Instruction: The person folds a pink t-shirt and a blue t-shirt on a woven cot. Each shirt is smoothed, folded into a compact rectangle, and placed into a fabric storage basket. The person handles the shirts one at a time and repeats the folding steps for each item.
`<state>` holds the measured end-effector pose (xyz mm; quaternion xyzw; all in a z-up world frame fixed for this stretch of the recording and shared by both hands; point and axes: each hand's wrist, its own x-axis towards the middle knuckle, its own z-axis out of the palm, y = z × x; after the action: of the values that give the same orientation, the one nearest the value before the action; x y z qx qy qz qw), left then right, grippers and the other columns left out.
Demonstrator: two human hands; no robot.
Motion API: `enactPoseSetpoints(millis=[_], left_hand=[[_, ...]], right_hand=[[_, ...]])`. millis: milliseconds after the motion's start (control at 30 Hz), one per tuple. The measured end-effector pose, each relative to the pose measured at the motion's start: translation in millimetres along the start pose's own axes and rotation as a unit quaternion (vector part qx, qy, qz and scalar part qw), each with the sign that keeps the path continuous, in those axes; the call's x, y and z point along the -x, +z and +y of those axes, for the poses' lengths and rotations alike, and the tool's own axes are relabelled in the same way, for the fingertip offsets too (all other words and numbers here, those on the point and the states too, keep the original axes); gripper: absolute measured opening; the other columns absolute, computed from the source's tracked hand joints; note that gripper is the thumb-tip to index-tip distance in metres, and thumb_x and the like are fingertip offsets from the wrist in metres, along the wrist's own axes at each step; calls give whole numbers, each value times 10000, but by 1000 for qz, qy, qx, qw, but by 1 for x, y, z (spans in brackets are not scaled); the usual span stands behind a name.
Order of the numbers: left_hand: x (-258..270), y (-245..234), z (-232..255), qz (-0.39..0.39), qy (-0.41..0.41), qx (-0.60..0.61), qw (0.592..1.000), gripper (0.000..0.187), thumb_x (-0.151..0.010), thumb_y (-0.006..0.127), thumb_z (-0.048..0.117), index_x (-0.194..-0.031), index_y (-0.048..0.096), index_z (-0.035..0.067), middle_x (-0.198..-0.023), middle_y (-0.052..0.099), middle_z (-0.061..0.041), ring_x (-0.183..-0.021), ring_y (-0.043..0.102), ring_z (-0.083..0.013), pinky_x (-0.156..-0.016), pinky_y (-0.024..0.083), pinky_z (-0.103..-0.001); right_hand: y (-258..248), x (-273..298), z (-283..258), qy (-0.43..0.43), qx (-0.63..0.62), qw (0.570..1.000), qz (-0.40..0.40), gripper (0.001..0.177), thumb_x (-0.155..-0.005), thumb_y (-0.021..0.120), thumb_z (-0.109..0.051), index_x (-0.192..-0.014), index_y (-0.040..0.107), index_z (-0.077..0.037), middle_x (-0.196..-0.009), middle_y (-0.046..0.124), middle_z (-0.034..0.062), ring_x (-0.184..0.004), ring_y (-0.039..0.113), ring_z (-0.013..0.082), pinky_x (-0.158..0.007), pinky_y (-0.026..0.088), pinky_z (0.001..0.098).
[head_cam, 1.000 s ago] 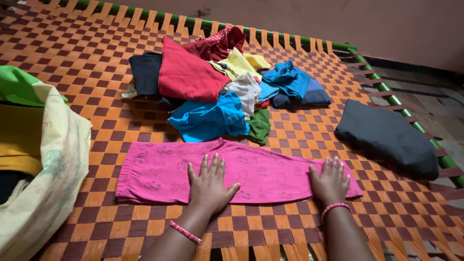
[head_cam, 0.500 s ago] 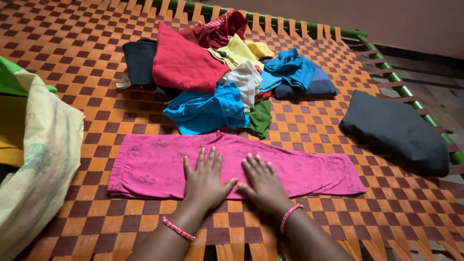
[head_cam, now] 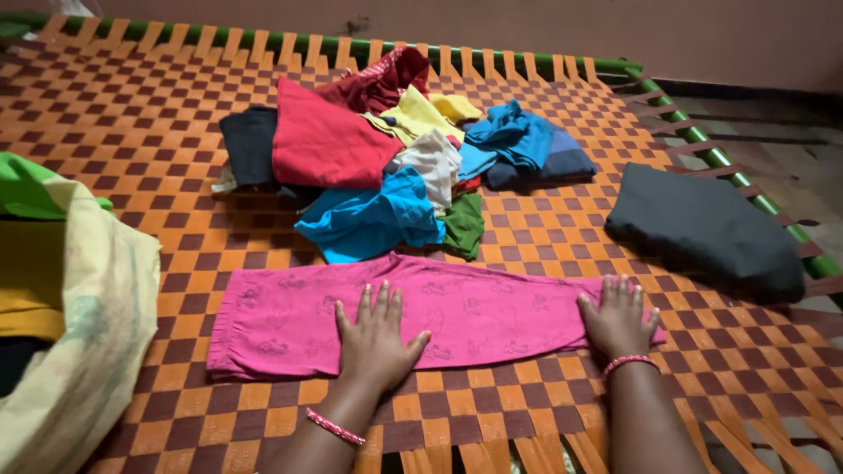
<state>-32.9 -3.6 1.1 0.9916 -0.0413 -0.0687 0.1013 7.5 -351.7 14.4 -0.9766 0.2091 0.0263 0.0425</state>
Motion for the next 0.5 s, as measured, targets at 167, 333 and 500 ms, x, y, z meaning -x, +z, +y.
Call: enactPoseSetpoints(millis=[167, 333, 500], left_hand=[[-1, 3, -2, -3, -3, -15, 1000, 900, -931, 430, 693, -1600, 197, 138, -1700, 91, -80, -1566, 35, -275, -1188, 1, -679], [-2, 0, 0, -14, -3, -32, 999, 890, -921, 398, 709, -1588, 162, 170, -1681, 63, -62, -1545, 13, -270, -1166, -14, -681], [-2, -3, 2, -48, -17, -32, 998, 881, -939, 390, 710, -1615, 174, 187, -1709, 67, -48, -1572, 25, -260, -1204, 3, -664]], right_hand=[[29, 9, -31, -111, -89, 989, 37, 726, -907, 621, -485, -1502, 400, -133, -1599, 346, 170, -1499, 282, 346, -1233, 118, 629], [53, 60, -96, -403, -143, 899, -90, 800, -935, 620, -443, -1575, 282, -106, -1677, 224, 159, -1582, 95, 358, -1219, 25, 561], [28, 54, -93, -390, -89, 900, -172, 870, -954, 577, -479, -1618, 146, -120, -1706, 16, 152, -1578, -46, 335, -1225, -49, 516]])
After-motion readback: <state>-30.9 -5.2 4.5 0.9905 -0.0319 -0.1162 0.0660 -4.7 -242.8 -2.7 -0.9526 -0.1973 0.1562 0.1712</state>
